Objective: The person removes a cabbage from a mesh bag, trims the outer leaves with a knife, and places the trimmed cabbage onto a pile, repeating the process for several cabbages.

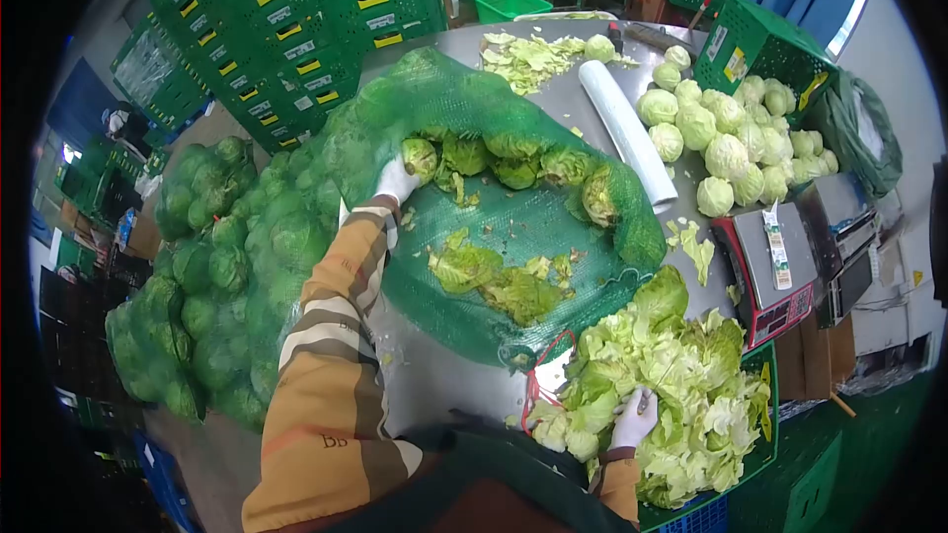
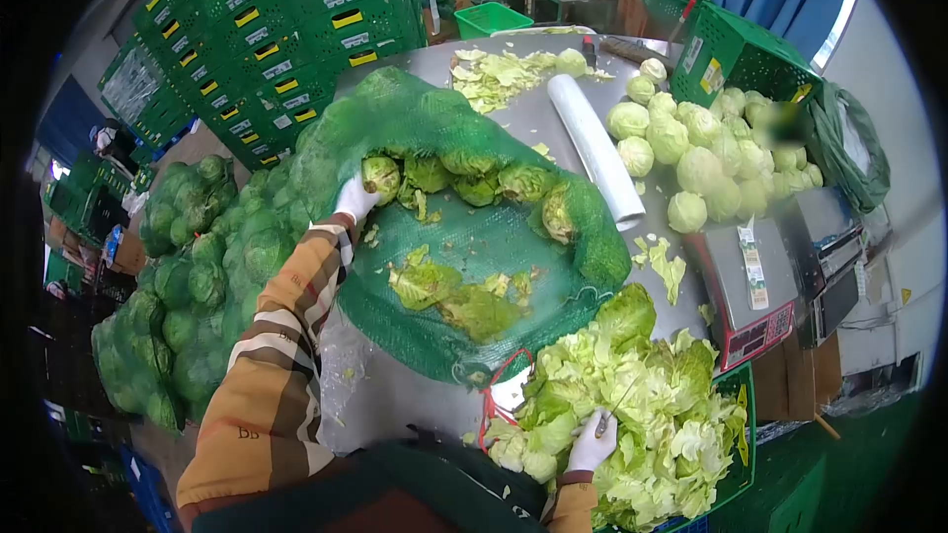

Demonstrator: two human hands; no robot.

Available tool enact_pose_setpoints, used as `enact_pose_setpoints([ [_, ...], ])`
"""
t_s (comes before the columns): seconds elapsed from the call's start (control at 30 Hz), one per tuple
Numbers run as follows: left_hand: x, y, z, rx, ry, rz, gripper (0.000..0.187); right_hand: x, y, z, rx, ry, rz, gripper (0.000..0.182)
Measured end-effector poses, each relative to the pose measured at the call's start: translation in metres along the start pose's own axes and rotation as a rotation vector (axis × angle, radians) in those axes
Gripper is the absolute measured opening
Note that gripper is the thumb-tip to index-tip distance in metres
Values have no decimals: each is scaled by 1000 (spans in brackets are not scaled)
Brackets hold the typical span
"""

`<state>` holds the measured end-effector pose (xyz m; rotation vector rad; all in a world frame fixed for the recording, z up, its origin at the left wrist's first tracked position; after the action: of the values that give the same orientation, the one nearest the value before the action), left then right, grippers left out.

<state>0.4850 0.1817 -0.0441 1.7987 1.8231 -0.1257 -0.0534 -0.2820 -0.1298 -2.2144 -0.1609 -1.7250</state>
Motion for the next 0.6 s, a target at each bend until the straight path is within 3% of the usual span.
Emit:
enact_pose_setpoints([
  [0.03,-1,6,2,-4,-11,9,71,2,-1,-1,-9,-8,-10,14],
  [0.1,6,10,24,180,-60,-125,106,5,-1,-1,-30,-9,-8,13],
  [0.13,22,20,51,171,-109,-26,132,7,-2,-1,-43,-30,-22,12],
  [0.17,20,16,56,212,-109,-136,128,8,-3,-1,-56,-53,-34,12],
  [0.23,73,49,134,35,-520,-61,123,4,0,0,-67,-31,-40,11],
  [0.27,64,48,126,34,-526,-55,123,3,0,0,-68,-32,-54,11],
  [0.37,29,7,64,72,-323,-162,118,12,-4,0,-44,-51,-47,11],
  [0.43,-36,-29,-3,-63,-218,125,116,1,1,0,-55,-60,-62,9],
  [0.47,-52,-50,-23,-54,-251,107,113,-3,5,1,-66,-52,-57,9],
  [0.6,-141,-150,-64,212,-457,152,106,-3,6,1,-29,-13,-78,6],
])
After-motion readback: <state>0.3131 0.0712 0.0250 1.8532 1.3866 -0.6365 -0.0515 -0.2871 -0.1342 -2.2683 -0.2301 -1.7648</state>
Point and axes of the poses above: each hand's wrist, its own y-axis towards the middle knuckle, its own z-axis out of the palm, x = y × z, the point moved 9 cm from there along y, towards the middle knuckle, and after that the axes turned 15 degrees about -x, right-handed, at the moved point
